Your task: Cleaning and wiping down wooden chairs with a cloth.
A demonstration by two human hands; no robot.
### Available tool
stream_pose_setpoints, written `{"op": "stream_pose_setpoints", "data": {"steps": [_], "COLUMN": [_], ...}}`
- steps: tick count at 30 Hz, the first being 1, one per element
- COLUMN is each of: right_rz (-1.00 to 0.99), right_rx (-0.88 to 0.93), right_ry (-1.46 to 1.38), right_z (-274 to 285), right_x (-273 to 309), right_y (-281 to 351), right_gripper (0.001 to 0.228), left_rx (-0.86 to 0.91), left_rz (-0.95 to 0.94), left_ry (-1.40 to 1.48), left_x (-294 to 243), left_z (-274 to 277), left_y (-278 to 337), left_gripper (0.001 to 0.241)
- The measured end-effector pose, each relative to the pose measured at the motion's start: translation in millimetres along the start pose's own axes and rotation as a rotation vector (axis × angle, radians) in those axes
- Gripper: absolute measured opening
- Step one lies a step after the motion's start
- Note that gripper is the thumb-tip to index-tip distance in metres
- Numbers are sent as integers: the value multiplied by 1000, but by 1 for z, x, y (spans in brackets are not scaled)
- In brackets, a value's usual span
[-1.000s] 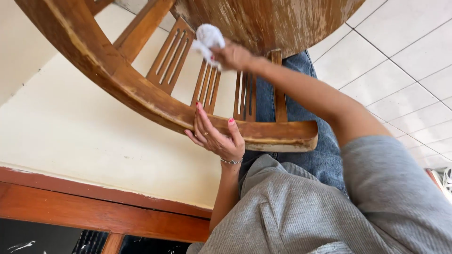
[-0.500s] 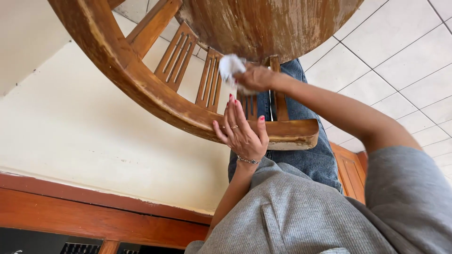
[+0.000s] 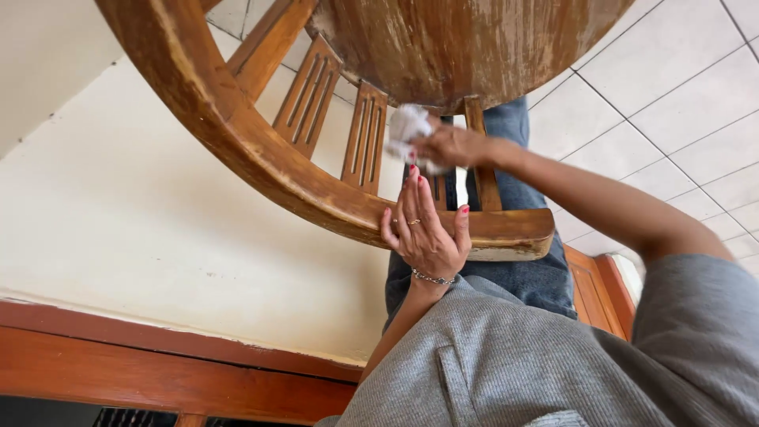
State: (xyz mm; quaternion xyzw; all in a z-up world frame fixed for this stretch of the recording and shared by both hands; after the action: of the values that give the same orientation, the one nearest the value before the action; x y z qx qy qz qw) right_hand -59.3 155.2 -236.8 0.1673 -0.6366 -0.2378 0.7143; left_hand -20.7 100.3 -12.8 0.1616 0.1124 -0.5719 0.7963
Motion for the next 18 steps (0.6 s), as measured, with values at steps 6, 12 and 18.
{"op": "stream_pose_setpoints", "data": {"steps": [6,12,18], "right_rz": [-343,-76,-103], "right_rx": [179,318,166], "right_ry": [-10,-55,-23], "right_z": [6,-5,5], "right_x": [-45,47,-61], "right_y": [-44,28,-51], "right_gripper": [52,53,52], "left_rx": [46,58,63], "left_rz": [43,98,229], "left_ry": [-27,-49,-144], "left_x": [-1,1,-13], "left_z": [-1,0,1], "left_y": [-4,-5,-17], "left_gripper": [67,71,70]}}
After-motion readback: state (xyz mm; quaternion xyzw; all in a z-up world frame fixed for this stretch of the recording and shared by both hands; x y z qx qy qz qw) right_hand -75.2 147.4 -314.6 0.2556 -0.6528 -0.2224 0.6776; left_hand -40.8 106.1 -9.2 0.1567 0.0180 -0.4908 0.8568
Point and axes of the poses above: each hand's wrist, its own y-axis away from the middle knuckle, its own z-axis out of the back of the hand, x = y × z, the point moved 7 cm from there along -y, towards the middle knuckle, and after that the axes turned 9 degrees about -z, right-handed, at the moved point
